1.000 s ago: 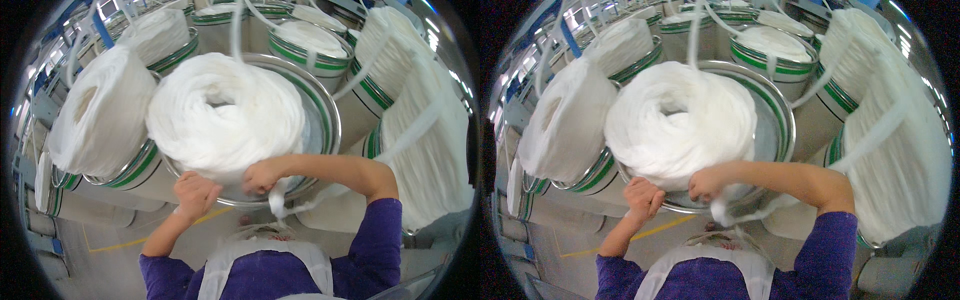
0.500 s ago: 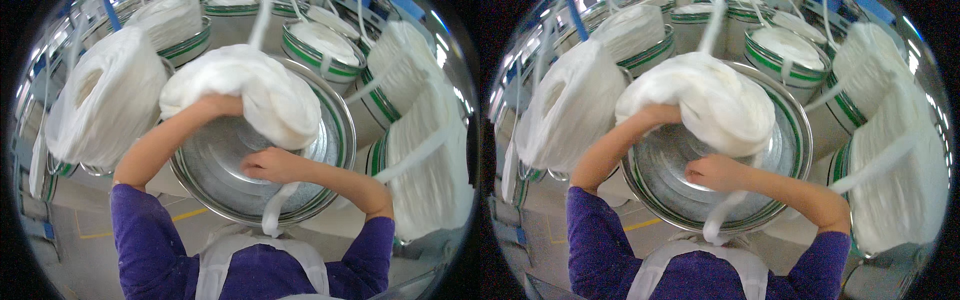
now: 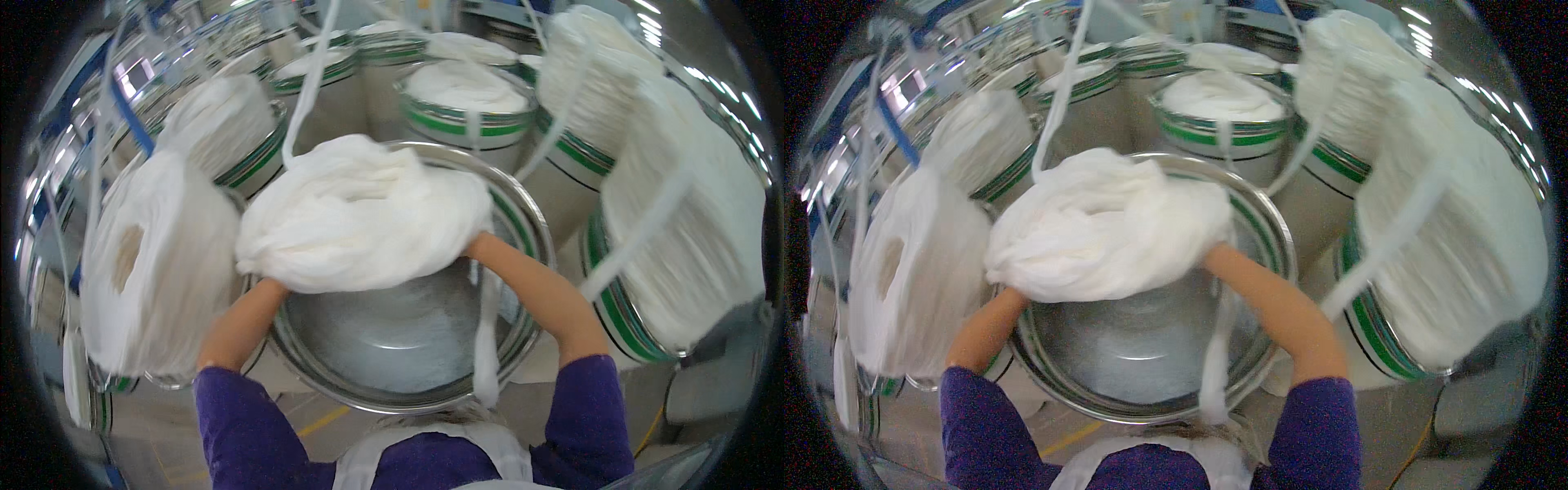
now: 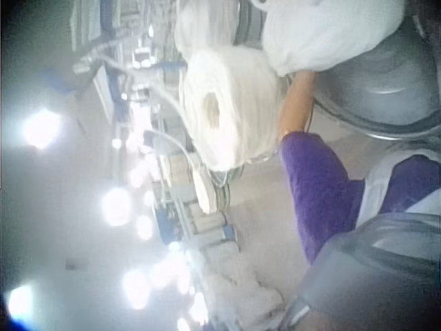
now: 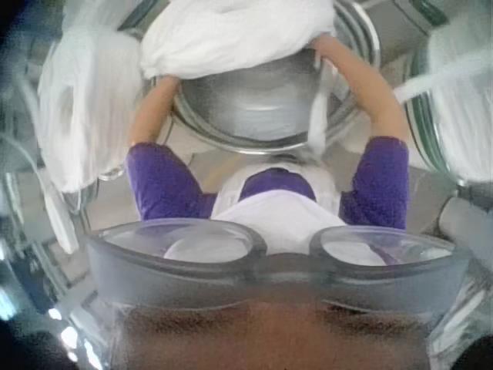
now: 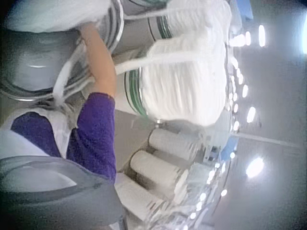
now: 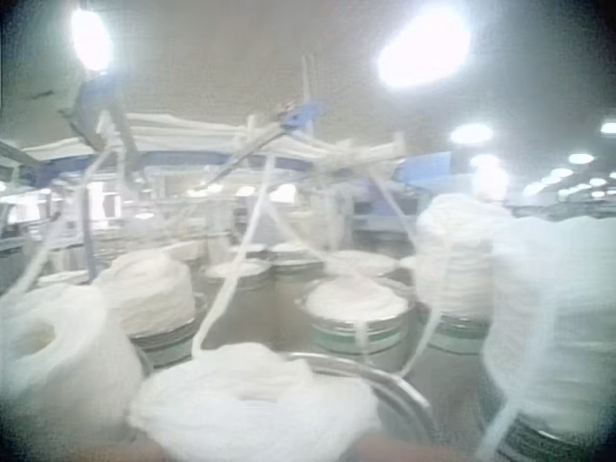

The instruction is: The person repeatedly lifts and places white textile material into and out of large cylindrical containers, adjusts the material, and secures the containers with metal lids. The person also threads a white strip through overhead machinery and continues handling the textile material across multiple containers.

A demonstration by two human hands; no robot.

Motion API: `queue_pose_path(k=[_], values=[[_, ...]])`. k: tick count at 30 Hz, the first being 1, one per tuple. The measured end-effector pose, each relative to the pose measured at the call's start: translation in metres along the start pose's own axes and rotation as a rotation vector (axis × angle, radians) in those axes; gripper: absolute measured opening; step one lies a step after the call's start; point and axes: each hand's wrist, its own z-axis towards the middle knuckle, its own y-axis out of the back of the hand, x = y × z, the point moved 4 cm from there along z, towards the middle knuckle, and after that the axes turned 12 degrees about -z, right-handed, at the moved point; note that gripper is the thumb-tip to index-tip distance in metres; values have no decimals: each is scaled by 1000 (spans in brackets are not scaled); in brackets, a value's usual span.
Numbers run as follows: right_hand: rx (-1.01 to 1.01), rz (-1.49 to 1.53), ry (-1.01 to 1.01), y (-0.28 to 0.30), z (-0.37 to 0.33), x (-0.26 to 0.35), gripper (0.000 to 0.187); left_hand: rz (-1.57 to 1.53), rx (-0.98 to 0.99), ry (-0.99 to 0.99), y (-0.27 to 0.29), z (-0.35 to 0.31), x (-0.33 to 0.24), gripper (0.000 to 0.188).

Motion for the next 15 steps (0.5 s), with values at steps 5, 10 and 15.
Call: queue_pose_path(k=[5, 10, 15], values=[[27, -125, -52, 36, 4, -26, 66, -25, -73, -3, 47, -32, -12, 38], [-252, -346, -101, 156, -31, -116, 65, -24, -222, -116, 100, -1, -80, 39], [-601, -480, -236, 295, -193, -230, 65, -137, -367, -439, 118, 162, -231, 40]])
